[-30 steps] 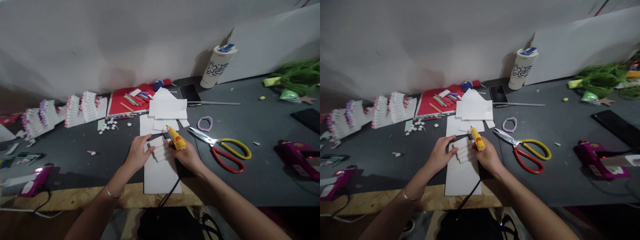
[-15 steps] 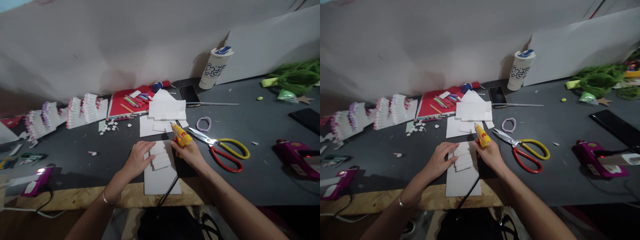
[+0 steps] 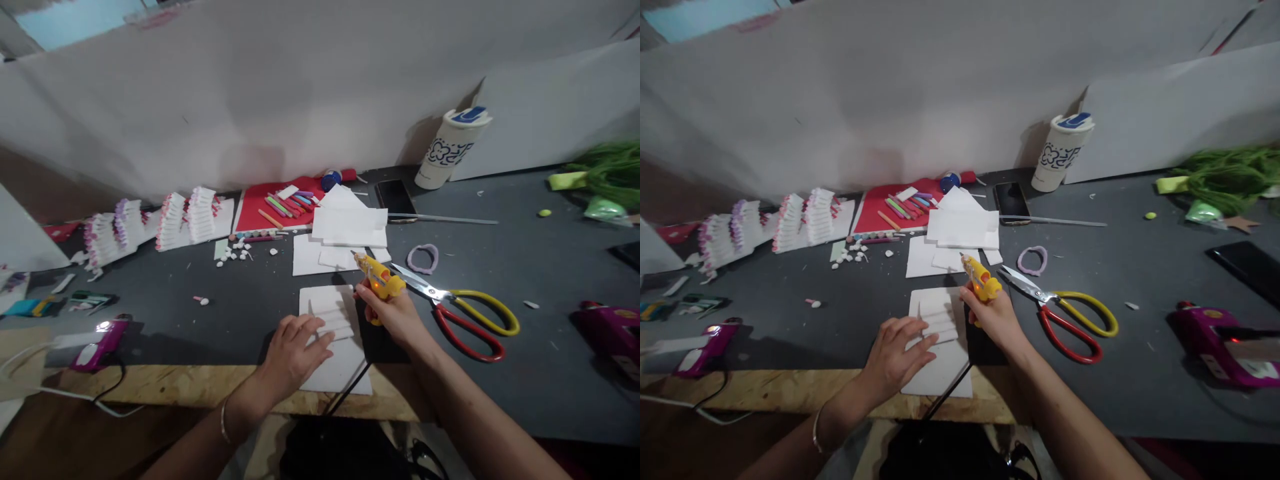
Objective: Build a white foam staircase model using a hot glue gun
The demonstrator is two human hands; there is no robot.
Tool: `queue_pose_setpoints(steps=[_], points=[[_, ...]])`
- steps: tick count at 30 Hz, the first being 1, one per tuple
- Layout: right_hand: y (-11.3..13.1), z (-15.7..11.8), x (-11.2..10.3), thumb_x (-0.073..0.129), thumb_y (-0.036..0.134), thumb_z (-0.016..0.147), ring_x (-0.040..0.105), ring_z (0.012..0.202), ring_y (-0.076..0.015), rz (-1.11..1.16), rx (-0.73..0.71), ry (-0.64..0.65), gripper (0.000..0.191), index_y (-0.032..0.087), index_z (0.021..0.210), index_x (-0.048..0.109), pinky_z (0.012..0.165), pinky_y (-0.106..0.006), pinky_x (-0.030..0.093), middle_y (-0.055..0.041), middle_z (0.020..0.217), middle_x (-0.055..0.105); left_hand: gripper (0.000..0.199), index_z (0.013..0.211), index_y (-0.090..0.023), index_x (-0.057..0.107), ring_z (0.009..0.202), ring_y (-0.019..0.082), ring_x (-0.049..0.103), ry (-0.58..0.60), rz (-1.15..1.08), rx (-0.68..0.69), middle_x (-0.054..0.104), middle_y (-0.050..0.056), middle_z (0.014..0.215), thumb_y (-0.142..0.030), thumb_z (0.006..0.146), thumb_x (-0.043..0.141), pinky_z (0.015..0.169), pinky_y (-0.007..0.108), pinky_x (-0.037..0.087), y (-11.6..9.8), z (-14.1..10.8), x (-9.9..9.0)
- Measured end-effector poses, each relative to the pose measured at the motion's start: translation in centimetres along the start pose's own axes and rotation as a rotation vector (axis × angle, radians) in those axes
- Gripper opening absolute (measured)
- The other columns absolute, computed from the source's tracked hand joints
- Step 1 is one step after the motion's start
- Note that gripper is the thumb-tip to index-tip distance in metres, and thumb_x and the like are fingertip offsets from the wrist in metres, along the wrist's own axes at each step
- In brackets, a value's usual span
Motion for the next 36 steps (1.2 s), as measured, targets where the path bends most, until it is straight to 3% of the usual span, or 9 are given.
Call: queue_pose_setpoints(steps=[7,12,14,17,19,23,26,31,36], points=[[-0.1,0.0,0.0,0.079,0.054,0.064,0.047,0.035,-0.0088,0.012,0.028,-0.016,0.041,0.022,0.072,0.056,0.032,-0.023,0.036,0.0025,0.06,0.061,0.018,0.108,-0.021,0.067,0.095,0.019,0.059,-0.002,0.063,0.063,0.071,0.004,0.097,-0.019,0.091,0.063,0.087,0.034,0.04,-0.7,-0.7,1.0],[0.2,0.1,0.0,0.08,0.057,0.063,0.048,0.036,-0.0082,0.061,-0.001,-0.044,0.045,0.021,0.075,0.056,0.034,-0.022,0.038,0.0024,0.062,0.063,0.014,0.105,-0.019,0.066,0.087,0.018,0.059,0.01,-0.058,0.03,0.069,0.003,0.089,-0.021,0.093,0.059,0.082,0.034,0.041,-0.2,0.5,-0.2],[0.3,0.0,-0.1,0.079,0.058,0.063,0.047,0.036,-0.0075,0.081,-0.024,-0.047,0.046,0.021,0.076,0.057,0.034,-0.021,0.039,0.003,0.063,0.063,0.011,0.096,-0.02,0.067,0.084,0.018,0.059,-0.022,-0.096,-0.017,0.069,0.003,0.087,-0.022,0.094,0.056,0.08,0.035,0.041,1.5,1.9,-0.8],[0.5,-0.3,0.0,0.078,0.057,0.067,0.047,0.037,-0.0073,0.092,-0.043,-0.021,0.044,0.02,0.079,0.058,0.034,-0.021,0.039,0.0022,0.063,0.064,0.016,0.087,-0.02,0.066,0.086,0.02,0.06,-0.069,-0.152,-0.188,0.069,0.005,0.088,-0.024,0.095,0.054,0.08,0.036,0.045,6.3,5.0,-0.4],[0.5,-0.5,0.1,0.077,0.056,0.07,0.047,0.038,-0.0077,0.106,-0.045,0.005,0.041,0.02,0.081,0.059,0.034,-0.021,0.037,0.0011,0.065,0.065,0.013,0.101,-0.019,0.066,0.099,0.022,0.061,0.043,-0.221,-0.219,0.07,0.007,0.102,-0.026,0.092,0.059,0.088,0.038,0.048,9.1,7.5,1.8],[0.7,-0.8,0.1,0.073,0.056,0.076,0.048,0.041,-0.009,0.168,-0.059,0.026,0.037,0.022,0.086,0.061,0.035,-0.022,0.037,0.0003,0.069,0.064,0.044,0.121,-0.017,0.062,0.118,0.028,0.055,0.279,-0.237,-0.124,0.062,0.013,0.126,-0.026,0.08,0.074,0.1,0.044,0.045,11.8,11.2,6.3],[0.8,-0.8,0.0,0.072,0.055,0.078,0.048,0.043,-0.0097,0.209,-0.075,0.033,0.036,0.022,0.086,0.062,0.036,-0.022,0.037,0.0001,0.069,0.064,0.045,0.121,-0.018,0.063,0.116,0.028,0.055,0.321,-0.253,-0.101,0.06,0.014,0.124,-0.026,0.079,0.076,0.099,0.044,0.046,12.2,12.0,7.4],[1.0,-1.0,0.2,0.072,0.051,0.08,0.047,0.044,-0.008,0.246,-0.084,0.06,0.032,0.022,0.089,0.062,0.036,-0.02,0.035,0.0006,0.071,0.063,0.034,0.116,-0.019,0.066,0.109,0.025,0.056,0.324,-0.276,-0.069,0.06,0.012,0.115,-0.029,0.085,0.07,0.095,0.04,0.048,11.2,11.3,7.1],[1.0,-1.1,0.2,0.074,0.052,0.077,0.052,0.051,-0.0106,0.245,-0.083,0.044,0.034,0.021,0.087,0.062,0.035,-0.019,0.035,-0.0004,0.073,0.062,0.035,0.117,-0.016,0.064,0.105,0.025,0.056,0.295,-0.174,-0.119,0.06,0.012,0.109,-0.019,0.083,0.07,0.092,0.039,0.049,10.8,10.7,7.1]])
Point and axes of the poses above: each hand's wrist, its own z-axis towards the middle knuckle, its own x-axis out of the palm, y = z × x, the point moved 7 cm from there along z, towards the middle knuckle
